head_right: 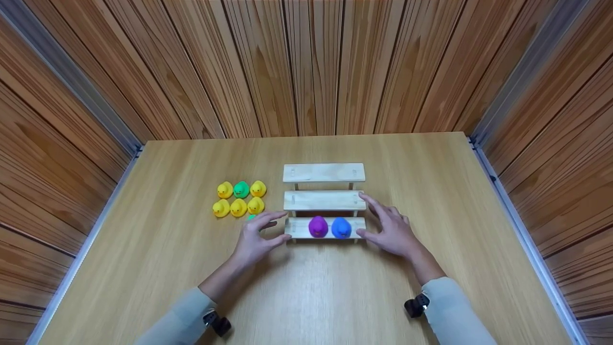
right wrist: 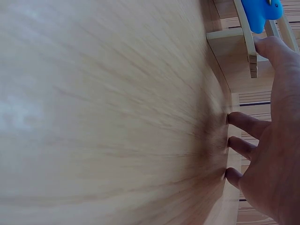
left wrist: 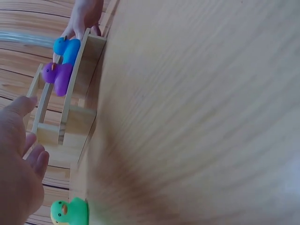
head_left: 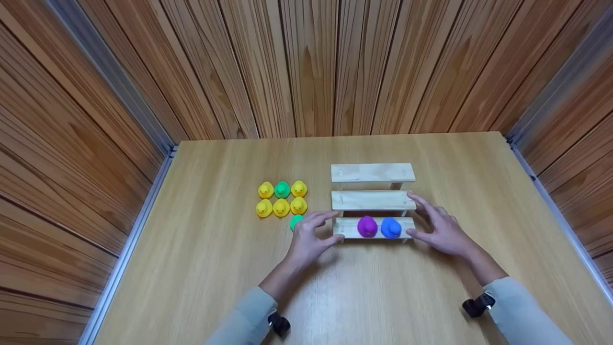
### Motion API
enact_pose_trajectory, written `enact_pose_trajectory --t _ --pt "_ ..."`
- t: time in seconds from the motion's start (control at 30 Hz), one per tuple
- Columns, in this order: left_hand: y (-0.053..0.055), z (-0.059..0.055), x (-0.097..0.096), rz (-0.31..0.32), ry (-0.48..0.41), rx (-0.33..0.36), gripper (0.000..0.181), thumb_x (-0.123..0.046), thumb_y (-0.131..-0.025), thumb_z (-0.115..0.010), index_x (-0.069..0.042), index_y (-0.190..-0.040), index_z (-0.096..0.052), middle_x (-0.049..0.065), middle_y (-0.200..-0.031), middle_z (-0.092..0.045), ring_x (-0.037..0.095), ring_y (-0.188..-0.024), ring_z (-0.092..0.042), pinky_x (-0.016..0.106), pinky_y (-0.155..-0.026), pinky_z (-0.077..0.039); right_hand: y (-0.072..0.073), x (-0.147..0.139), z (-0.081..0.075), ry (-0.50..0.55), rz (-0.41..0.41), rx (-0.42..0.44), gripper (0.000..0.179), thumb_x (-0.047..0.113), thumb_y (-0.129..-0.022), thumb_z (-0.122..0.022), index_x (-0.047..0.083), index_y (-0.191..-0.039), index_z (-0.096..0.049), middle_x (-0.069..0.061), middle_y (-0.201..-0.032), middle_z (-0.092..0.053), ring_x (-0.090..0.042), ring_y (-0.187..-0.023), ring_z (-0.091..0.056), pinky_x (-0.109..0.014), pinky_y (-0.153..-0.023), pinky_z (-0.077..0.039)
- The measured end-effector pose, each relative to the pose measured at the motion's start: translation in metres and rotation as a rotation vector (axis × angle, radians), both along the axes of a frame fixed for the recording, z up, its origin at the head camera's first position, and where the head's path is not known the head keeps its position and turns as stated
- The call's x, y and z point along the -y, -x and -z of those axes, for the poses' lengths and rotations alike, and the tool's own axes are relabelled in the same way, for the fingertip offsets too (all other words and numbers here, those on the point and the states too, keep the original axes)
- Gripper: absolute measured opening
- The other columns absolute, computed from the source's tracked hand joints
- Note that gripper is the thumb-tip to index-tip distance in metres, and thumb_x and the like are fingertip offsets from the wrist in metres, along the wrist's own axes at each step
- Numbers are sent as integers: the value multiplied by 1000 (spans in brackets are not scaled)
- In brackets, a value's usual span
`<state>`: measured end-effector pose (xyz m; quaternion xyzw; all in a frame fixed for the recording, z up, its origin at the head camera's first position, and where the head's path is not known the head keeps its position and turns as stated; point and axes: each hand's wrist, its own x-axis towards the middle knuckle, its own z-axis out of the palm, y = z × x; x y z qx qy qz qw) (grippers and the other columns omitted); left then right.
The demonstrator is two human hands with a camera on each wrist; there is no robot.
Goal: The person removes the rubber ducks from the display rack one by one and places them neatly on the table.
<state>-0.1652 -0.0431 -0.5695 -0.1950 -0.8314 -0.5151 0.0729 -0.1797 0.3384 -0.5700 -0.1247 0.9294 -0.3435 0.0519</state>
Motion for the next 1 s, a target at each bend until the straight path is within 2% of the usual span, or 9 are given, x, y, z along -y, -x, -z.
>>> enact_pose_trajectory --t 0.17,0.37,0.57,0.83,1.0 --pt "-2 -1 -9 31 -4 5 52 -17 -93 -95 -9 -141 -78 12 -139 -81 30 -130 -77 40 -111 -66 0 0 0 1 -1 -5 92 42 -104 -80 34 -178 -26 -31 -170 -52 -59 -150 -45 -78 -113 -32" --pt "-3 1 -23 74 0 67 52 -21 -95 -93 -12 -144 -76 10 -140 -76 27 -127 -76 33 -109 -66 0 -1 1 3 4 7 93 44 -105 -79 35 -179 -24 -32 -172 -49 -59 -152 -42 -77 -114 -30" --pt "-4 2 -35 92 -18 92 51 -20 -95 -93 -14 -143 -77 10 -135 -73 26 -124 -74 31 -109 -66 2 -2 3 -5 7 23 94 47 -105 -78 37 -180 -21 -31 -175 -45 -58 -155 -39 -76 -115 -29" --pt "-2 2 -46 95 -16 61 47 -19 -94 -94 -15 -138 -80 9 -130 -71 24 -123 -70 29 -109 -65 0 0 3 0 5 -14 93 42 -104 -81 33 -178 -26 -28 -171 -53 -54 -148 -46 -66 -107 -32" --pt "-1 2 -54 100 -16 49 45 -19 -94 -94 -14 -138 -81 9 -131 -71 23 -124 -70 31 -107 -67 2 0 4 -5 6 3 94 45 -104 -80 35 -179 -23 -30 -172 -51 -55 -150 -44 -68 -110 -32"
